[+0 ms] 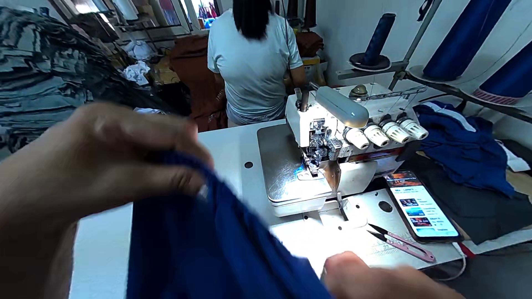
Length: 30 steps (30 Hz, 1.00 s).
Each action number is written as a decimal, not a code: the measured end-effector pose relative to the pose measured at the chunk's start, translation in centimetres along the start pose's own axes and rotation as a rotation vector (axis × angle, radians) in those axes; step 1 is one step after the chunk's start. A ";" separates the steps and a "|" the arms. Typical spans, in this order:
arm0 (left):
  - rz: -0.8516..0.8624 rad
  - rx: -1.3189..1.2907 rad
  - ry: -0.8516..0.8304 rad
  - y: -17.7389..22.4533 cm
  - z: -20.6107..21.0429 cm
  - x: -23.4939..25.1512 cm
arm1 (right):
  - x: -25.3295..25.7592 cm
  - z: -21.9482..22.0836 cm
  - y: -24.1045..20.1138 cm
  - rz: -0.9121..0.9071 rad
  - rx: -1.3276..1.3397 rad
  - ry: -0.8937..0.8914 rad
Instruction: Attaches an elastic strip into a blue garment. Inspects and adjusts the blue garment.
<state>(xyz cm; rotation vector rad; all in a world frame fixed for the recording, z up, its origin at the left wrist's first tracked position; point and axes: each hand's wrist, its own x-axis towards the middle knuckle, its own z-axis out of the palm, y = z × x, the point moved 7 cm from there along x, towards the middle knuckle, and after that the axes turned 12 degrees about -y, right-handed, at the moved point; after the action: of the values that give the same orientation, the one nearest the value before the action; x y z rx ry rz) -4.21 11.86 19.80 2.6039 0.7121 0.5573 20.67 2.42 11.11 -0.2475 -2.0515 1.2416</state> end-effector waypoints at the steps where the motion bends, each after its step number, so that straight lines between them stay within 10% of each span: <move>1: -0.030 0.143 0.063 -0.6 -0.6 0.9 | 0.4 -0.4 1.5 0.045 -0.027 0.068; 8: -0.303 -0.034 0.058 -5.0 7.5 0.2 | -3.3 -1.1 11.9 0.308 0.383 0.376; 25: -0.374 -0.151 0.073 -2.4 20.2 -1.0 | -3.2 -2.4 11.2 0.221 0.189 0.252; 30: -0.356 -0.579 0.147 -4.0 20.7 -2.1 | -5.0 -3.0 11.6 0.296 0.146 0.321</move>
<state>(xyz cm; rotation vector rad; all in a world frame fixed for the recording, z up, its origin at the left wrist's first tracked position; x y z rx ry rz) 2.16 8.66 -0.14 1.8690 0.8803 0.7187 24.06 8.10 -0.09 -0.6560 -1.6815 1.4176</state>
